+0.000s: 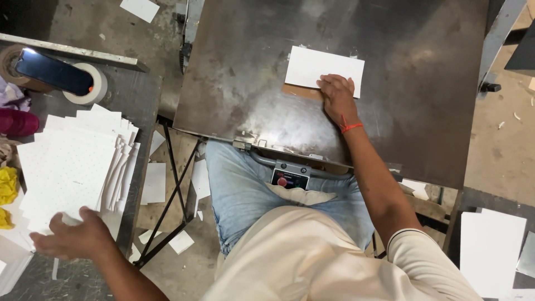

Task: Feeding paper sheets into an industrial die-cutting or pressing machine.

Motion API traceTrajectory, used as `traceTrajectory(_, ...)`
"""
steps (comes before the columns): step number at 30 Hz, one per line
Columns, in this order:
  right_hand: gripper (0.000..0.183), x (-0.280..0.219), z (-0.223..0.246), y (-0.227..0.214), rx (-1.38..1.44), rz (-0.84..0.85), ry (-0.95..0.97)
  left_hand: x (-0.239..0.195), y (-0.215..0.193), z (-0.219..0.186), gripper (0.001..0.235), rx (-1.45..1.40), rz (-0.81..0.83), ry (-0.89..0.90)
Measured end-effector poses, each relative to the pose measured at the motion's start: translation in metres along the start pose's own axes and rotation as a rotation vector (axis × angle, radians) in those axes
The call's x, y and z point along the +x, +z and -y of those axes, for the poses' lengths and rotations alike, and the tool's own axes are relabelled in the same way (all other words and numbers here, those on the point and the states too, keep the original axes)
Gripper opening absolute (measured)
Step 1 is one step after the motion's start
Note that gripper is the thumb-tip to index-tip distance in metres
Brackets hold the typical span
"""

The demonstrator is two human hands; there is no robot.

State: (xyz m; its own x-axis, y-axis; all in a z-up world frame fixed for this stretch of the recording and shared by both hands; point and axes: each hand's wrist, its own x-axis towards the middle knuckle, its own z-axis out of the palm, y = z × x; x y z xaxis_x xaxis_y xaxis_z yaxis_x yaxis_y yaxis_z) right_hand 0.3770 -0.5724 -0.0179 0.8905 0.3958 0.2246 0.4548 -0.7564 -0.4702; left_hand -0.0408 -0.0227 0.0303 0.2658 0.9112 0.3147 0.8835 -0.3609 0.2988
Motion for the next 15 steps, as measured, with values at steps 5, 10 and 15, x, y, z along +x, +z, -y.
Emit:
traceTrajectory(5,0.028,-0.001,-0.002,0.0,0.016,-0.01,-0.065,-0.009,0.019,-0.016,0.022,-0.082,-0.071,0.363)
traceTrajectory(10,0.018,0.011,-0.013,-0.001,0.158,0.051,0.017,-0.012,0.03,-0.061,0.017,-0.131,-0.074,0.569)
traceTrajectory(15,0.023,0.031,0.013,-0.017,0.137,0.093,0.165,-0.007,0.026,-0.073,0.035,-0.282,0.11,0.397)
